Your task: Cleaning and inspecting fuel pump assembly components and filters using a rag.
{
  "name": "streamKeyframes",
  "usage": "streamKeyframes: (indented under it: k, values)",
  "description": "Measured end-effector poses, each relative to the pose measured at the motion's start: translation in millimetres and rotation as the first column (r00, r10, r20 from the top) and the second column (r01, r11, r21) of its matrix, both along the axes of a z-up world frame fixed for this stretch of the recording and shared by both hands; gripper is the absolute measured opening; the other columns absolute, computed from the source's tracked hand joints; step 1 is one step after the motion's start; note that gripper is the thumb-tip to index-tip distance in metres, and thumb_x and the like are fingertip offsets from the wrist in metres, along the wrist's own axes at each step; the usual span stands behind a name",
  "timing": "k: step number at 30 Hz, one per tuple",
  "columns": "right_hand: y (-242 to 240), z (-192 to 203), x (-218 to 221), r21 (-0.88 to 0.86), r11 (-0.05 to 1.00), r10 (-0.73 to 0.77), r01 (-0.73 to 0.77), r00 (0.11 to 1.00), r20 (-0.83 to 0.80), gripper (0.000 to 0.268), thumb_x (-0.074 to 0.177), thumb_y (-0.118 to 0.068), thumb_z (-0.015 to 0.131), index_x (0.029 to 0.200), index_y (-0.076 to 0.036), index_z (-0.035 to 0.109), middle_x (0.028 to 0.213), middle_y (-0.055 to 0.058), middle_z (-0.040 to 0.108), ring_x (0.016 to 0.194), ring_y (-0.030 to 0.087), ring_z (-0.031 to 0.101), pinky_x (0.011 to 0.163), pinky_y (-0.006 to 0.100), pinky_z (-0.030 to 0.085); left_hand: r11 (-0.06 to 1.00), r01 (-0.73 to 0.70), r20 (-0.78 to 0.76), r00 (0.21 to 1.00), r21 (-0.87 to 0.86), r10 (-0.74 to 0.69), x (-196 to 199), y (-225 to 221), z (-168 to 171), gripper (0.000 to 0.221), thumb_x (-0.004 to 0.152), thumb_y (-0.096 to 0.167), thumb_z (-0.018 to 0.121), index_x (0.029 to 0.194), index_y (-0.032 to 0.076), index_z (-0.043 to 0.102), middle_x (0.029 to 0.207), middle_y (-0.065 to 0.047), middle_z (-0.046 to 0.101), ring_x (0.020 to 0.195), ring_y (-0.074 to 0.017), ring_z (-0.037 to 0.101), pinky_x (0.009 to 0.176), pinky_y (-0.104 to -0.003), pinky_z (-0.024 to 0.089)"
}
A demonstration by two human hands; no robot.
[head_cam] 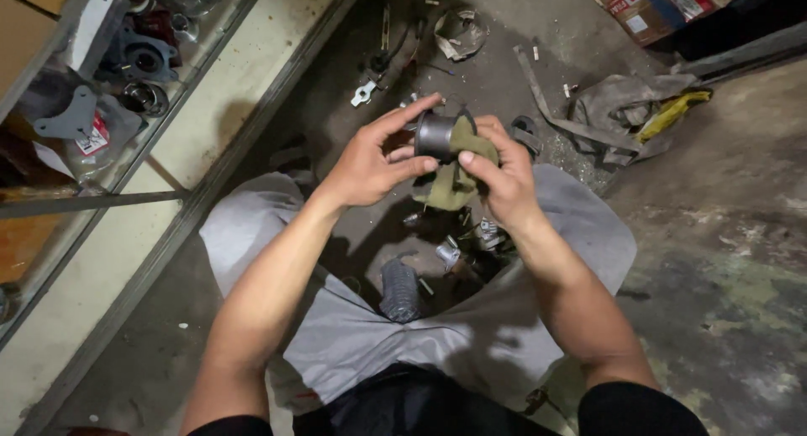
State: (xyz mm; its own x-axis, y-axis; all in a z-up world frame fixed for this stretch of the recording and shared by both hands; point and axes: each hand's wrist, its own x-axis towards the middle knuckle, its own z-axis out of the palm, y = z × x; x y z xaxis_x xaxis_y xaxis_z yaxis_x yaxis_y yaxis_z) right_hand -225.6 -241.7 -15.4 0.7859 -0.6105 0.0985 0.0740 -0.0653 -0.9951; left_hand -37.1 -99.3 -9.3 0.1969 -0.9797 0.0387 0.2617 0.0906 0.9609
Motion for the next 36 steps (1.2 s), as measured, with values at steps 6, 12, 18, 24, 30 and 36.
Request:
streamKeyframes:
  k: [6,12,18,24,30,36]
  values:
    - [0,10,1,-0.282,0.946,-0.182,0.161,0.982,-0.048,0.03,0.084,-0.005,0.078,0.111,0.0,0.064,0.112,0.011,0.067,0.105,0.022,0.065,0.095,0.033,0.052,0.998,-0.027,0.118,0.993,0.053,0.02,1,0,1,0.076,0.092,0.009,0.083,0.158,0.016,0.046,0.145,-0.005,0.052,0.133,-0.0163,0.058,0.112,-0.035,0.054]
    - [-1,12,-7,-0.565,0.825,-0.076,-0.002,0.991,-0.114,0.031,0.083,-0.002,0.074,0.114,0.0,0.07,0.117,0.015,0.072,0.107,0.029,0.073,0.095,0.034,0.057,0.996,-0.025,0.059,0.998,0.087,0.02,-3,1,-7,0.071,0.09,0.007,0.083,0.153,0.01,0.05,0.139,-0.005,0.059,0.117,-0.0116,0.064,0.097,-0.028,0.058]
    - [-8,28,-6,-0.397,0.866,0.278,-0.304,0.953,-0.122,0.044,0.08,-0.005,0.067,0.123,0.005,0.064,0.126,0.018,0.067,0.109,0.029,0.07,0.097,0.033,0.054,0.995,-0.001,-0.061,0.998,0.095,0.007,3,3,-22,0.06,0.094,0.009,0.08,0.148,0.003,0.055,0.124,-0.006,0.066,0.098,-0.0083,0.065,0.084,-0.025,0.056]
    - [-5,36,-2,-0.454,0.799,0.351,-0.395,0.919,-0.181,0.031,0.094,-0.01,0.074,0.12,0.005,0.066,0.124,0.018,0.068,0.103,0.029,0.071,0.09,0.034,0.055,0.986,-0.003,-0.075,0.997,0.17,0.016,1,4,-21,0.05,0.097,0.021,0.075,0.141,0.002,0.06,0.108,-0.003,0.07,0.087,-0.0069,0.066,0.076,-0.025,0.061]
    - [4,28,0,-0.512,0.744,0.383,-0.428,0.902,-0.197,0.025,0.092,-0.012,0.078,0.109,0.003,0.067,0.108,0.017,0.067,0.091,0.032,0.07,0.079,0.037,0.055,0.897,-0.077,-0.038,0.994,0.435,0.104,-12,-2,-17,0.039,0.101,0.038,0.063,0.105,0.0,0.068,0.076,-0.003,0.069,0.056,-0.0094,0.065,0.049,-0.025,0.054]
    - [15,16,8,-0.674,0.673,0.269,-0.305,0.949,-0.162,0.026,0.086,-0.014,0.086,0.093,0.002,0.067,0.091,0.015,0.066,0.076,0.032,0.068,0.065,0.039,0.054,0.818,-0.081,-0.01,0.994,0.569,0.106,-12,0,-2,0.064,0.102,0.054,0.047,0.075,0.0,0.067,0.056,-0.003,0.063,0.041,-0.011,0.058,0.037,-0.029,0.046]
